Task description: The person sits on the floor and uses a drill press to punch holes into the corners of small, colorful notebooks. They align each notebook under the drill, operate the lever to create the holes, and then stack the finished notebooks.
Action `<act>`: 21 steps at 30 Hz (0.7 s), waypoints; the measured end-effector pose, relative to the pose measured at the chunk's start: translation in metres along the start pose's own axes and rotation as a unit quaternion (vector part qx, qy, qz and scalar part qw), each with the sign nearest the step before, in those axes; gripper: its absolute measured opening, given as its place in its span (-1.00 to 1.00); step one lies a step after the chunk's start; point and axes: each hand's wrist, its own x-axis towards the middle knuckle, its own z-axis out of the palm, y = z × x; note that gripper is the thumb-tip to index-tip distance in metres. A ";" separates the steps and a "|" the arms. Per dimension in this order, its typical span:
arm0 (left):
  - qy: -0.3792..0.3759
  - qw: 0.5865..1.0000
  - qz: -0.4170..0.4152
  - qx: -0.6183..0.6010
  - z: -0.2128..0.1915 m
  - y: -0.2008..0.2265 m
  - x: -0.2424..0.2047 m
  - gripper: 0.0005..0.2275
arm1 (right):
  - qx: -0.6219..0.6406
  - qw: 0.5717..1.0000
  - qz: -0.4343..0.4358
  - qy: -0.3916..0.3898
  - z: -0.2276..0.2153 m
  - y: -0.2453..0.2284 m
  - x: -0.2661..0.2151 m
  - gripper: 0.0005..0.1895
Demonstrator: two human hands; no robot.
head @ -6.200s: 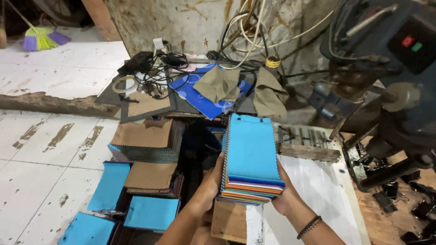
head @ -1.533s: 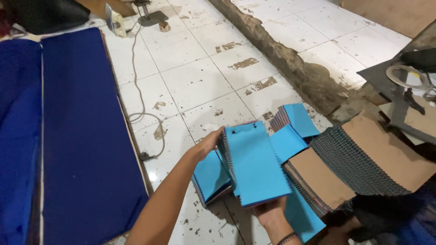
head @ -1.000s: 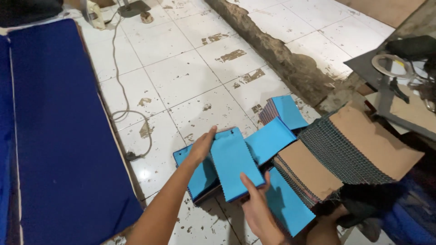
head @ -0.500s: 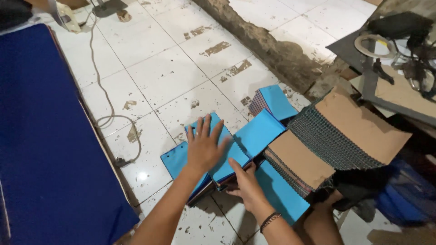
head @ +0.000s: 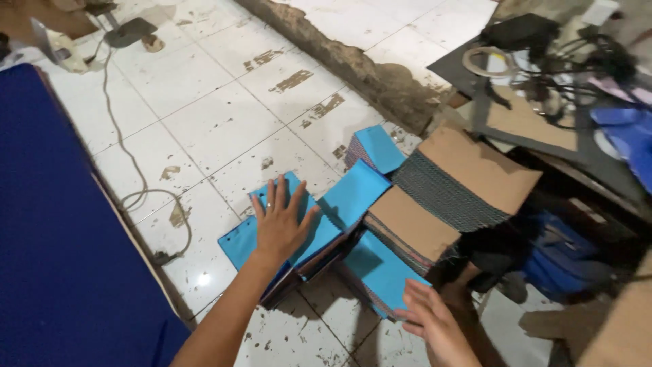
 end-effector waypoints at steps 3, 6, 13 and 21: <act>-0.005 1.000 0.008 -0.012 0.003 0.009 -0.006 -0.35 | -0.015 1.000 0.013 -0.016 -0.042 0.020 0.021 -0.41; 0.039 0.995 0.087 -0.036 -0.015 0.037 -0.019 -0.39 | -0.012 0.999 0.015 -0.050 -0.052 0.030 0.025 -0.39; 0.122 0.947 0.229 -0.192 -0.006 0.135 -0.082 -0.69 | 0.014 0.991 -0.132 0.034 -0.036 0.066 0.108 -0.55; -0.244 0.937 -0.119 -0.219 0.145 0.111 -0.068 -0.33 | 0.140 0.978 -0.066 0.139 -0.036 0.069 0.158 -0.30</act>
